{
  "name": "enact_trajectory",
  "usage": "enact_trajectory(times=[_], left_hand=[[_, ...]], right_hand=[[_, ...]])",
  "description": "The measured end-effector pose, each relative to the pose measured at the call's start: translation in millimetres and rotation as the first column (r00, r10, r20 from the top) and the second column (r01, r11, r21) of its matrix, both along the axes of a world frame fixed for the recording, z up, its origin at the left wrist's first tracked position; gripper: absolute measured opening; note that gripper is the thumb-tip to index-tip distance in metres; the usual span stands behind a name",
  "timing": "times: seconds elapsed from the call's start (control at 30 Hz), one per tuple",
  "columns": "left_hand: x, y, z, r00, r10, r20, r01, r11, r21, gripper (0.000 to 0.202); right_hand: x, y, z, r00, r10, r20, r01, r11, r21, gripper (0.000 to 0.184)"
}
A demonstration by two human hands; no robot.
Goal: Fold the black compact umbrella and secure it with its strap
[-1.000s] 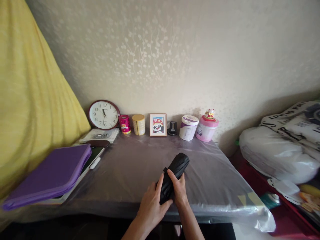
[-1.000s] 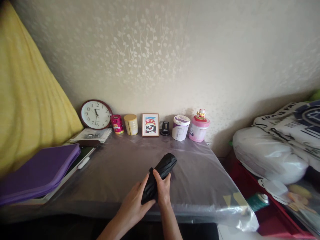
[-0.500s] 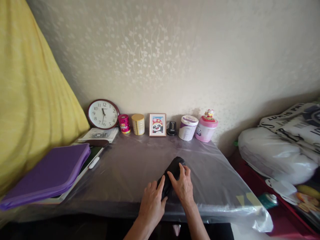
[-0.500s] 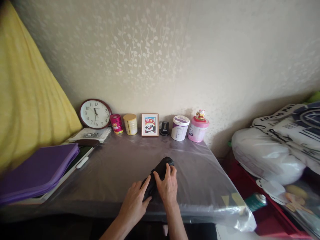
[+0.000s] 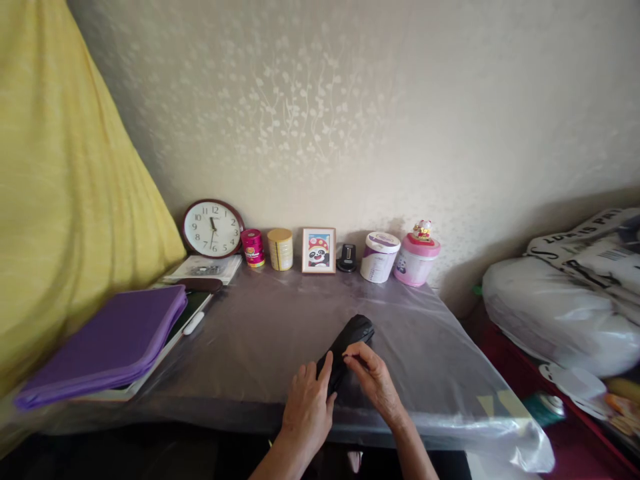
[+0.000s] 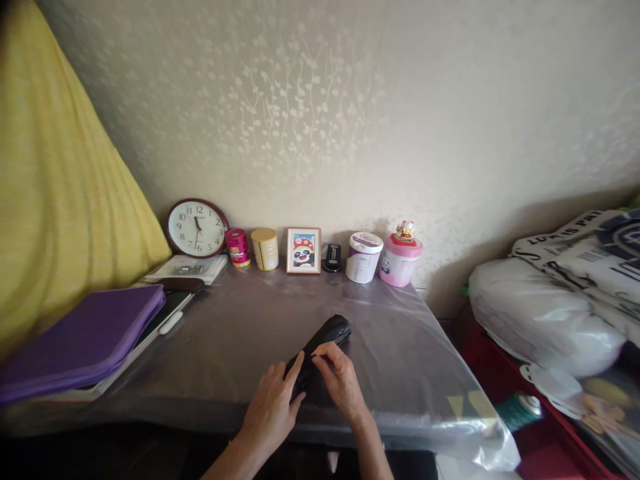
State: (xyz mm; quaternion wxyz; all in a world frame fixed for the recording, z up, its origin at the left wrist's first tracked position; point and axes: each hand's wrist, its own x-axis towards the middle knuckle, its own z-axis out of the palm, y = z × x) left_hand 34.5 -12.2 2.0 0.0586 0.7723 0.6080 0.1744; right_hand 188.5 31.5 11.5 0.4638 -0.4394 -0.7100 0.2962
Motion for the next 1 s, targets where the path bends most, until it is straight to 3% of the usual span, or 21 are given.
enact_trajectory(times=[0.33, 0.6, 0.87, 1.0], left_hand=[[3, -4, -2.0, 0.997, -0.015, -0.075, 0.021, 0.997, 0.077, 0.063], [4, -5, -5.1, 0.991, -0.016, -0.129, 0.029, 0.994, 0.101, 0.063], [5, -6, -1.5, 0.990, -0.021, -0.139, 0.030, 0.997, 0.065, 0.060], [0, -7, -0.2, 0.995, -0.030, -0.093, 0.032, 0.999, 0.015, 0.062]], right_hand=[[-3, 7, 6.5, 0.996, 0.085, 0.037, -0.081, 0.991, -0.107, 0.015], [-7, 20, 11.0, 0.993, 0.005, 0.121, 0.011, 0.991, -0.133, 0.010], [-18, 28, 12.9, 0.901, -0.155, 0.406, 0.187, 0.982, -0.040, 0.009], [-22, 29, 13.5, 0.927, -0.145, 0.346, 0.171, 0.984, -0.047, 0.010]])
